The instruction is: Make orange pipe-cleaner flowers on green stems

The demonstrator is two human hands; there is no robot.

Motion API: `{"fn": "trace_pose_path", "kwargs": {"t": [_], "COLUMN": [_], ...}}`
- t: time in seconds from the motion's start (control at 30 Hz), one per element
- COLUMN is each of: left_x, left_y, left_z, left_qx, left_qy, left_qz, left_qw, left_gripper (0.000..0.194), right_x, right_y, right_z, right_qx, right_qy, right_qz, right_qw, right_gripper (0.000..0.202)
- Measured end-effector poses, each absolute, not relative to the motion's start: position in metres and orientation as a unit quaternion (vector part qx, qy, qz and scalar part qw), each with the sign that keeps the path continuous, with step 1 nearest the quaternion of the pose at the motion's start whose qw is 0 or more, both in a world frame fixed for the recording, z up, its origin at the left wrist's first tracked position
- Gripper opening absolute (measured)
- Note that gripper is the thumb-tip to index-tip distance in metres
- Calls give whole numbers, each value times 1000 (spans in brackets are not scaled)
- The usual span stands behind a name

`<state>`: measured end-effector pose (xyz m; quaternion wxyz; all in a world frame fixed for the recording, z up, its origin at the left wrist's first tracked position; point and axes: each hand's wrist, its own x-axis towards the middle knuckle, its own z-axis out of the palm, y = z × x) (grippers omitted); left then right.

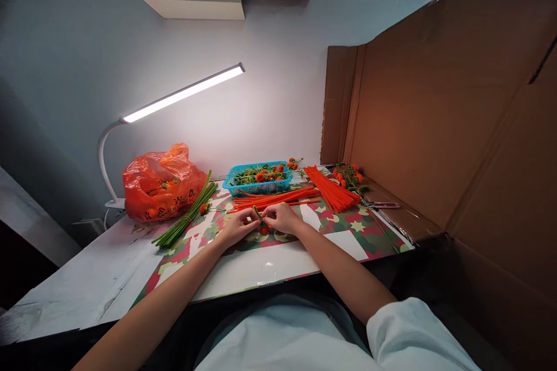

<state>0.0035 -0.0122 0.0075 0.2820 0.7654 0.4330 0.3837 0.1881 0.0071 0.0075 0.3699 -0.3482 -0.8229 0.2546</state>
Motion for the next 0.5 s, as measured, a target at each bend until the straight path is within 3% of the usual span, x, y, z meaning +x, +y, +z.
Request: {"fn": "trace_pose_path", "kwargs": {"t": [0.5], "left_x": [3], "left_y": [-8], "left_z": [3], "left_qx": [793], "left_qy": [418], "left_qz": [388], "left_qw": [216], "left_gripper": [20], "right_x": [190], "right_y": [8], "right_z": [4], "right_qx": [-367], "right_qy": [-842], "right_qz": [194], "right_qw": [345], "right_gripper": [15]}}
